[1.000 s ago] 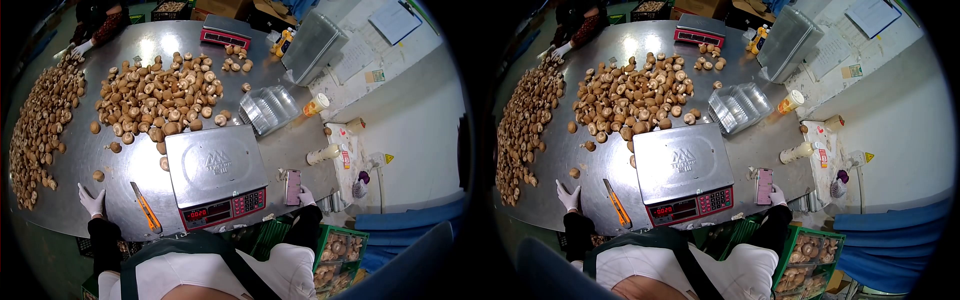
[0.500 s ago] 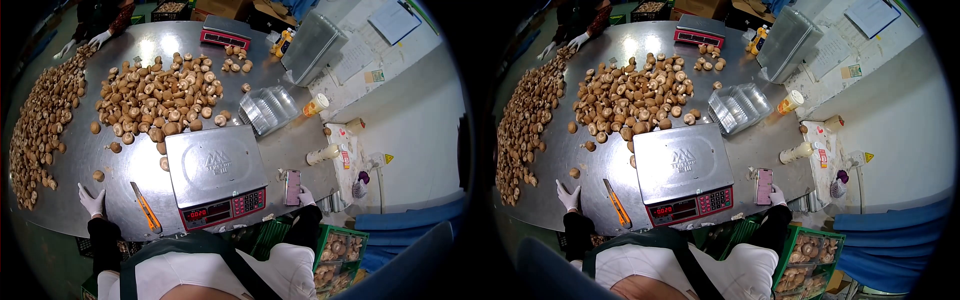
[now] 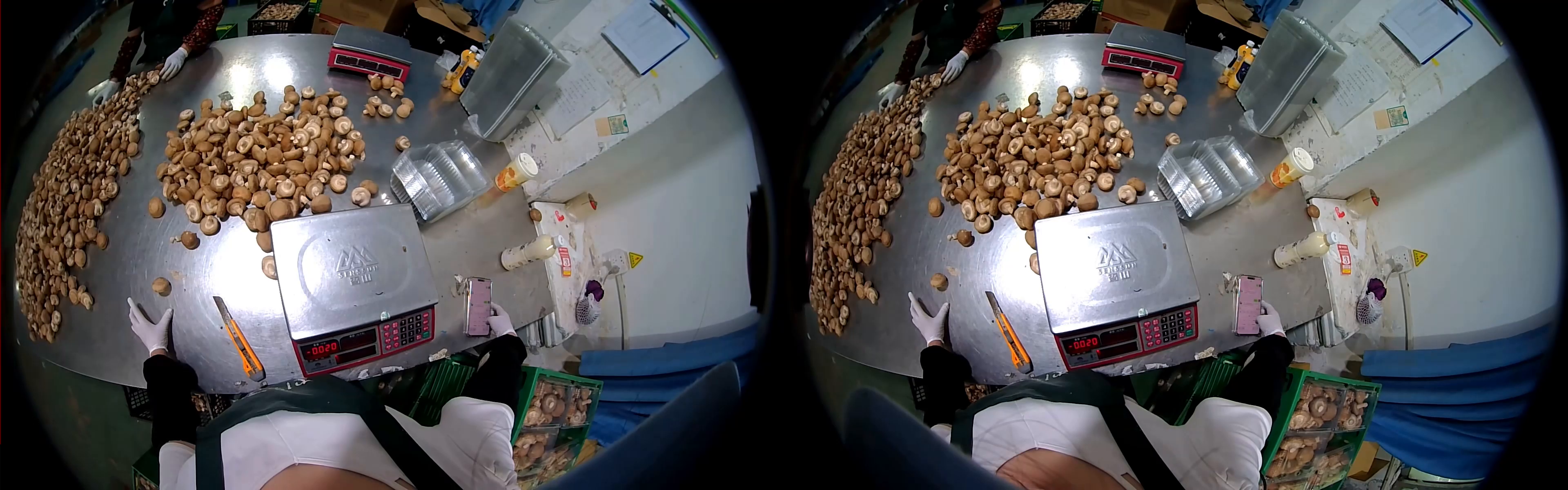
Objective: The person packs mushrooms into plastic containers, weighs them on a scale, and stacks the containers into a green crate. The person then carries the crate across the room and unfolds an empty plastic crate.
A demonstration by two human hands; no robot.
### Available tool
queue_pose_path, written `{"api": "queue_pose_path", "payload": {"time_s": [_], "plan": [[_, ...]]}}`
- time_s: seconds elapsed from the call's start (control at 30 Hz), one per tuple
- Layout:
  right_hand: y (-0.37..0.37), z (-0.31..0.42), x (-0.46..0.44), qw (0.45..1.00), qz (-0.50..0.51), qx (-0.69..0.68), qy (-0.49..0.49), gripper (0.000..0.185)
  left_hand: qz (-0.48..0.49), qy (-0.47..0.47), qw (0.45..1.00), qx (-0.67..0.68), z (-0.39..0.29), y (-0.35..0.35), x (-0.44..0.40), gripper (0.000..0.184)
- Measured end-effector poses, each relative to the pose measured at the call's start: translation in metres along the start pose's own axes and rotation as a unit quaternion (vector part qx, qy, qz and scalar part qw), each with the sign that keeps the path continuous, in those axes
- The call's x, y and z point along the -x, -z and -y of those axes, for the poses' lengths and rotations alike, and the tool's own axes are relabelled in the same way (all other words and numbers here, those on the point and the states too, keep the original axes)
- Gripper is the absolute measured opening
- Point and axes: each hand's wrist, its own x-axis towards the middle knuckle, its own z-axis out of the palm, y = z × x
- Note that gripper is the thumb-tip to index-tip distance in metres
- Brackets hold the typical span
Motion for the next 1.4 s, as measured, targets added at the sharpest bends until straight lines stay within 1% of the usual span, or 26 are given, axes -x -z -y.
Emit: {"api": "queue_pose_path", "payload": {"time_s": [0.33,0.6,0.83,1.03,1.2,1.33,1.4], "plan": [[-0.001,0.006,0.005,1.000,0.006,-0.016,-0.008,0.057,-0.002,-0.004,1.000,-0.008,0.002,-0.001,-0.001,0.109],[-0.003,0.019,0.014,1.000,-0.014,0.000,-0.022,0.057,0.000,-0.001,1.000,-0.004,0.001,-0.001,0.000,0.109],[-0.001,0.006,0.004,1.000,0.002,-0.004,-0.001,0.057,0.002,-0.002,1.000,0.004,0.003,-0.002,0.000,0.109],[-0.004,0.018,0.014,1.000,0.001,-0.022,-0.011,0.057,-0.002,-0.010,1.000,0.000,0.003,-0.002,-0.001,0.109],[-0.006,0.021,0.015,0.999,-0.023,-0.006,-0.024,0.057,-0.003,-0.011,1.000,0.002,0.002,-0.001,0.000,0.109],[-0.004,0.023,0.017,1.000,-0.017,0.009,-0.020,0.058,-0.004,-0.007,1.000,-0.002,0.003,-0.002,0.000,0.109],[-0.005,0.031,0.021,0.999,-0.001,0.011,-0.034,0.060,-0.004,-0.006,1.000,0.000,0.002,-0.001,0.000,0.109]]}}
